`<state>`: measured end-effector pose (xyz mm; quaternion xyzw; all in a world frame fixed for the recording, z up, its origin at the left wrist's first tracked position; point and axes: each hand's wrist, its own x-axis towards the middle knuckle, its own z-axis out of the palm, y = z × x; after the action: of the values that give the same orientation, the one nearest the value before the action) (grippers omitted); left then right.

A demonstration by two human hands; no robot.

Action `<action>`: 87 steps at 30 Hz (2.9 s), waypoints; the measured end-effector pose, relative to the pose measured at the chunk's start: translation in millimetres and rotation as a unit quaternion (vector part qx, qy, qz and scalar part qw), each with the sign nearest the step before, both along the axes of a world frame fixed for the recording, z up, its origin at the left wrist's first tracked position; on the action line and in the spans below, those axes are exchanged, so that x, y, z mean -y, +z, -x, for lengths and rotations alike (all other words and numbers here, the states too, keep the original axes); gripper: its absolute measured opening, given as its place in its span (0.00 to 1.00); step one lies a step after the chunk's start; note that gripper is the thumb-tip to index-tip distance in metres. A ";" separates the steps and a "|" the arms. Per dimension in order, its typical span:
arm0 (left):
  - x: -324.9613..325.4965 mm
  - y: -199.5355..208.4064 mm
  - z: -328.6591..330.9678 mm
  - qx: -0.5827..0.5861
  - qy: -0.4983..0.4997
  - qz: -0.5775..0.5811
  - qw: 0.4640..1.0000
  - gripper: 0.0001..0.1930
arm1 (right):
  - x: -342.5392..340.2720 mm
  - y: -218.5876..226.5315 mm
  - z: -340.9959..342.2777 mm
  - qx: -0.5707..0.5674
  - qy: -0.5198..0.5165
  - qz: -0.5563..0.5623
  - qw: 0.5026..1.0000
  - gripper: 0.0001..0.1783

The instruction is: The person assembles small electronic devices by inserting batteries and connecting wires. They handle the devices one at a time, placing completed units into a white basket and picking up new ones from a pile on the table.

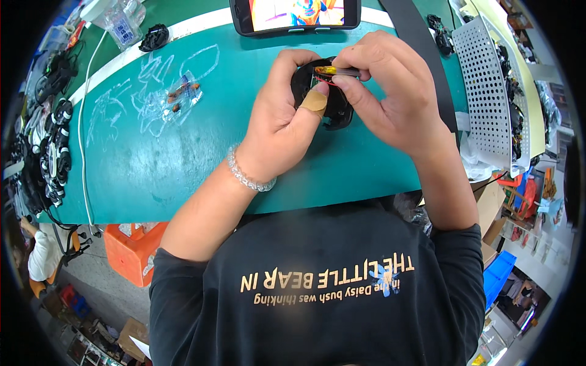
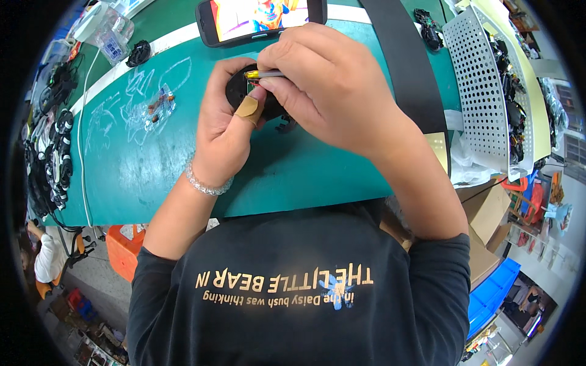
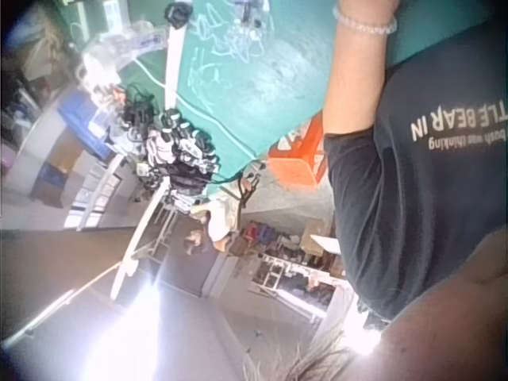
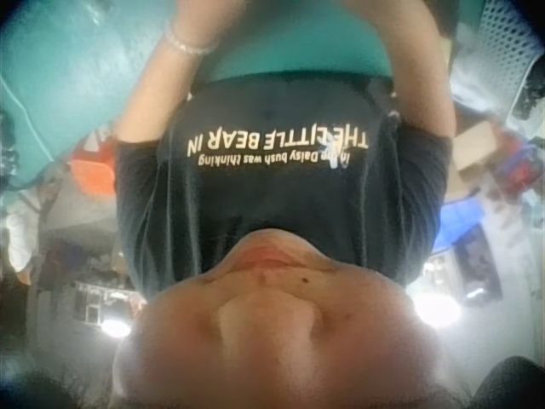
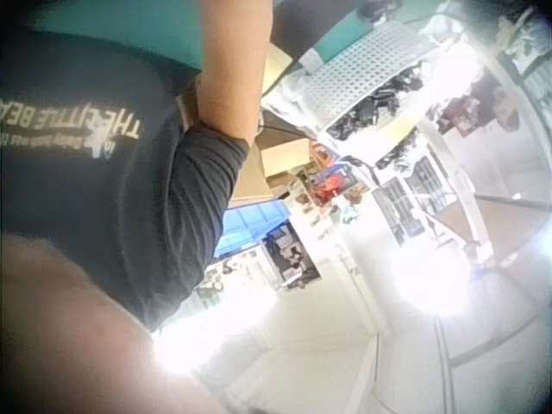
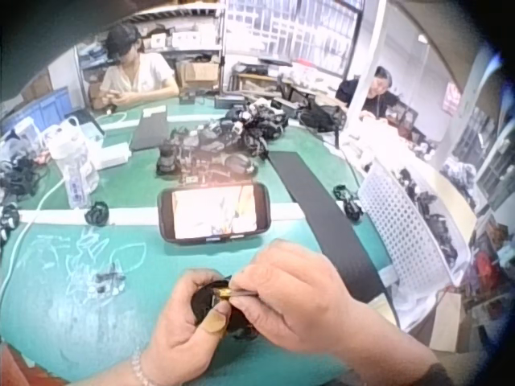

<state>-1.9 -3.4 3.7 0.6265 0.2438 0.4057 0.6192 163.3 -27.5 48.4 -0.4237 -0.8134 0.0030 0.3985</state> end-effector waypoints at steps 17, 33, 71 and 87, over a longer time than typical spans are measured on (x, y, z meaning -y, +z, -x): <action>-2.2 -5.3 -2.8 -0.034 -0.038 0.059 0.997 0.11 | -6.4 9.8 -11.2 0.110 0.026 0.094 0.989 0.08; -14.5 -21.8 -2.4 -0.015 -0.091 0.264 0.960 0.13 | -26.6 47.8 -6.6 0.113 0.028 0.406 0.906 0.07; -2.2 -21.1 -4.6 -0.035 -0.058 -0.012 0.998 0.08 | 25.0 -45.6 0.0 -0.352 0.036 0.342 0.870 0.15; 4.5 -16.0 -6.2 -0.079 -0.095 -0.044 0.991 0.08 | 33.9 -33.9 0.3 -0.313 0.004 0.326 0.892 0.17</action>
<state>4.3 -7.9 -12.3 0.7037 0.2129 0.3045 0.6057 163.0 -61.3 14.5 -0.5039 -0.6011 0.4021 0.4722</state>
